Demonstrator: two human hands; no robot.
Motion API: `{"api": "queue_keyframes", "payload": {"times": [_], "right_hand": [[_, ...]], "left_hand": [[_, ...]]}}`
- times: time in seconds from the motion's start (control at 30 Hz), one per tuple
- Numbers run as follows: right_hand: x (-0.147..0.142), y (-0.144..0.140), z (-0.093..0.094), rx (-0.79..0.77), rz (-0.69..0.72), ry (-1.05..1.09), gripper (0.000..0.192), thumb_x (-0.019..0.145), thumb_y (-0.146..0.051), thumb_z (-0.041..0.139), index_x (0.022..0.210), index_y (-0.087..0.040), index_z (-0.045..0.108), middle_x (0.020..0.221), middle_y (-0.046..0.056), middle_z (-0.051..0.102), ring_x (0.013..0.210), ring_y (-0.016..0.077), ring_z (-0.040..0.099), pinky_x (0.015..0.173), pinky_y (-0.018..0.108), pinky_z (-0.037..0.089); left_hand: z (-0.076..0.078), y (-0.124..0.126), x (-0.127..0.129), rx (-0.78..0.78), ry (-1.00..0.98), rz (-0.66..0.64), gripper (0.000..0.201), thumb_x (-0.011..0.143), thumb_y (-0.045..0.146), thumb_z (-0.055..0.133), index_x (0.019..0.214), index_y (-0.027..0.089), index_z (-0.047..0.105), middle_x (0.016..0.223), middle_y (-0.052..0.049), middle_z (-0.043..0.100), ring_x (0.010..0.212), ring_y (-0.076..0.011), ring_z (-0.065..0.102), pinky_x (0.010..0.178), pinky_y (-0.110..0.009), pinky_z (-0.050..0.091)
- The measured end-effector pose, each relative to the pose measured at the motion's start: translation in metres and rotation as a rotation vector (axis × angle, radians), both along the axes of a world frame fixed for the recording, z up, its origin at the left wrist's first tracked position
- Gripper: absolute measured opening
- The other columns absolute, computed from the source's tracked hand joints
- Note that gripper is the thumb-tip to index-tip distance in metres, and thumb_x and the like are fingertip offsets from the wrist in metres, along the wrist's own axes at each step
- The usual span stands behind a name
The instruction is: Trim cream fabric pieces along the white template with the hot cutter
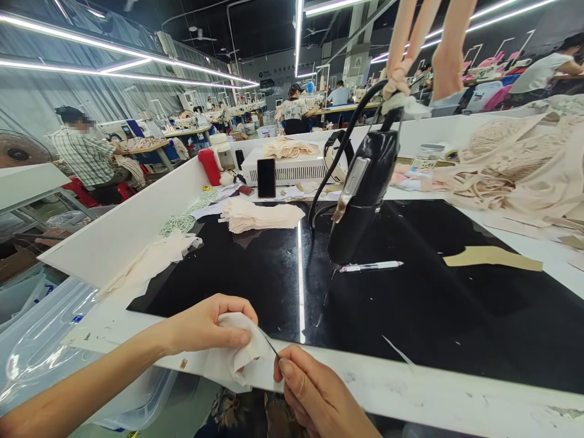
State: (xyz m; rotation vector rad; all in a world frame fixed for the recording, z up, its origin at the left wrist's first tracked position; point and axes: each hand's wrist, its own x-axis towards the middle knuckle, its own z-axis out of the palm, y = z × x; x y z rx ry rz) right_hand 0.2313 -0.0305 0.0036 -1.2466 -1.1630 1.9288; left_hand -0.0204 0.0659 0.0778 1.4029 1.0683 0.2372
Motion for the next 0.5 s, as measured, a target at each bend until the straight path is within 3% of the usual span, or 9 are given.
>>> {"api": "queue_keyframes", "payload": {"times": [0.13,0.5], "right_hand": [[0.0031,0.0036,0.0025,-0.067,0.083,0.048,0.079,0.088,-0.104,0.066,0.1,-0.027,0.062,0.071,-0.009,0.032,0.064,0.0105,0.023,0.057,0.028,0.013],[0.0012,0.0052,0.0048,-0.066,0.105,0.03,0.079,0.086,-0.105,0.066,0.1,-0.027,0.062,0.073,-0.009,0.033,0.063,0.0096,0.023,0.055,0.028,0.013]], "left_hand": [[-0.0001,-0.0005,-0.0021,0.02,0.008,-0.016,0.032,0.077,0.044,0.086,0.096,0.02,0.075,0.084,0.004,0.065,0.078,-0.0146,0.053,0.072,-0.026,0.042],[-0.0048,-0.0009,-0.0054,0.07,0.023,-0.078,0.022,0.083,0.036,0.083,0.1,0.021,0.081,0.087,0.005,0.069,0.081,-0.0141,0.057,0.073,-0.024,0.044]]}}
